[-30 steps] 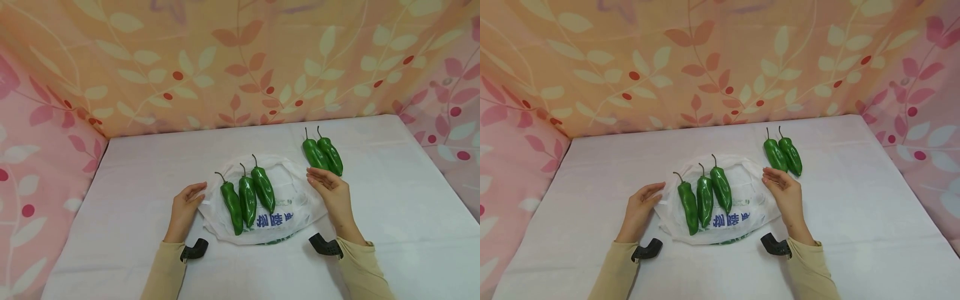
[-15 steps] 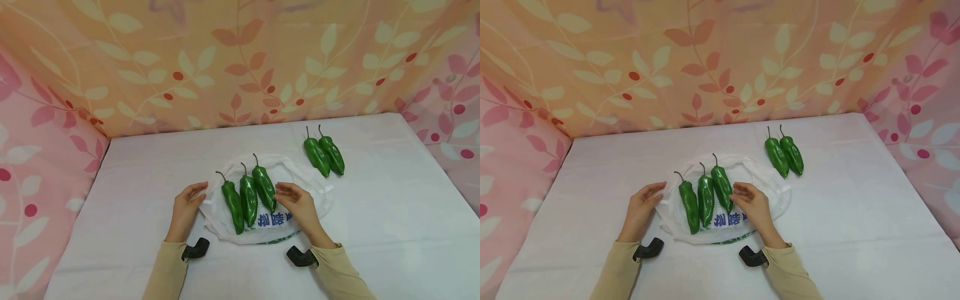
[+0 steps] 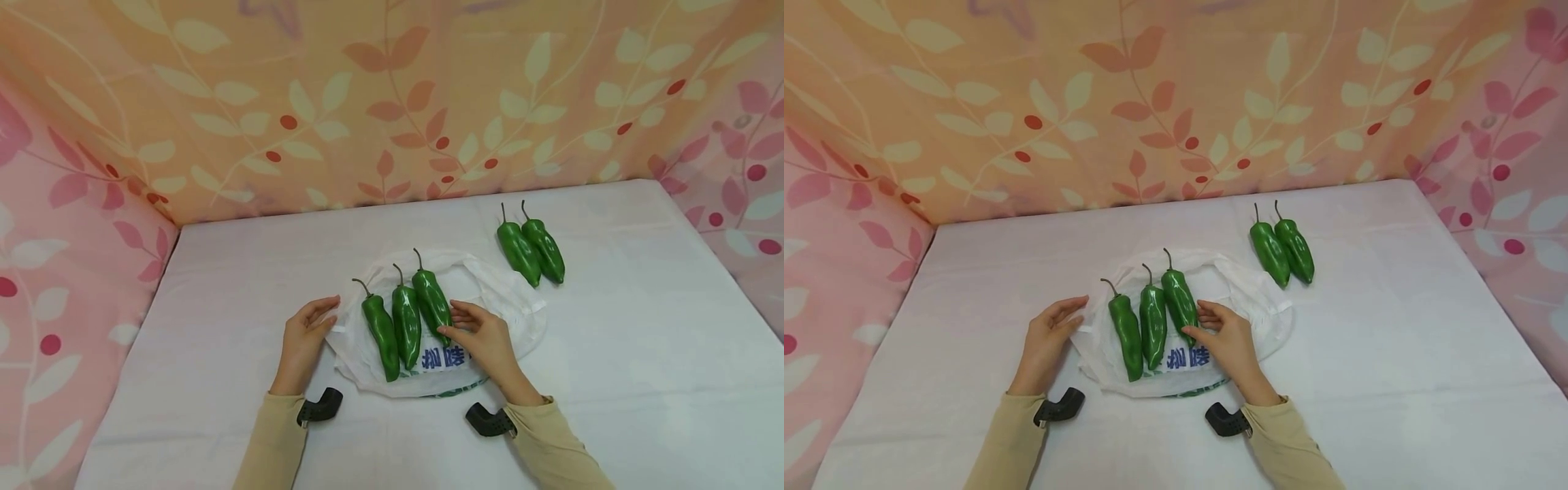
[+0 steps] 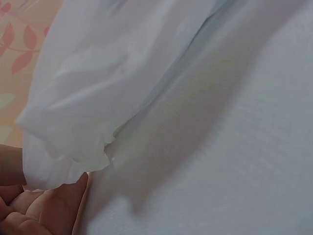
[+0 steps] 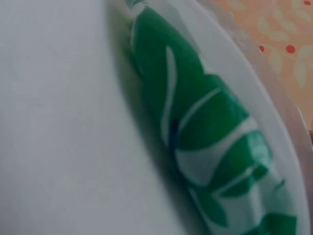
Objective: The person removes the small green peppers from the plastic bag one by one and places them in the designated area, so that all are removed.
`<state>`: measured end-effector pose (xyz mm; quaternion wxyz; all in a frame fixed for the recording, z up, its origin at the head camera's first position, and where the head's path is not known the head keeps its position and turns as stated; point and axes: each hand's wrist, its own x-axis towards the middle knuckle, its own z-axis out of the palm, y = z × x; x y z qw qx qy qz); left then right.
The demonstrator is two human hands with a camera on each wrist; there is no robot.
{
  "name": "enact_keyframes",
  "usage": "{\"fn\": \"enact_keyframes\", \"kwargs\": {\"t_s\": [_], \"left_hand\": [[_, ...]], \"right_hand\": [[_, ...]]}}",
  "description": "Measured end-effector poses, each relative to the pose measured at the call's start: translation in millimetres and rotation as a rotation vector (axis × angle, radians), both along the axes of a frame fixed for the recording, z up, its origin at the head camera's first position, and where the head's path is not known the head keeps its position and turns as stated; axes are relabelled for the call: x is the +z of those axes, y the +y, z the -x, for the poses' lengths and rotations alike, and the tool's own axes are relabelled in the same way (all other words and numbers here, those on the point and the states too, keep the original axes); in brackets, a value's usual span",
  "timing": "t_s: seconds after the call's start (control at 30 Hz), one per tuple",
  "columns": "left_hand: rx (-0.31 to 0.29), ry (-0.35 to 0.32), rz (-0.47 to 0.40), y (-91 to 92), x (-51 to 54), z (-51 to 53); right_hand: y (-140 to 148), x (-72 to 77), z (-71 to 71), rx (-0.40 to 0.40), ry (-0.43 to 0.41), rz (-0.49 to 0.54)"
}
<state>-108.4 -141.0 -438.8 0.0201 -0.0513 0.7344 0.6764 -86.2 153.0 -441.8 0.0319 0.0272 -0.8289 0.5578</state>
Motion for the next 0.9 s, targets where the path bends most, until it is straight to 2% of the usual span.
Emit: {"fn": "enact_keyframes", "kwargs": {"t_s": [0.57, 0.7, 0.9], "left_hand": [[-0.008, 0.001, -0.003, -1.1, -0.2, 0.3], [-0.002, -0.004, 0.007, -0.8, -0.3, 0.3], [0.001, -0.016, 0.005, -0.5, 0.9, -0.2]], "right_hand": [[4.9, -3.1, 2.0, 0.073, 0.031, 0.116], [5.2, -3.4, 2.5, 0.092, -0.005, 0.115], [3.7, 1.1, 2.1, 0.05, -0.103, 0.15]]}}
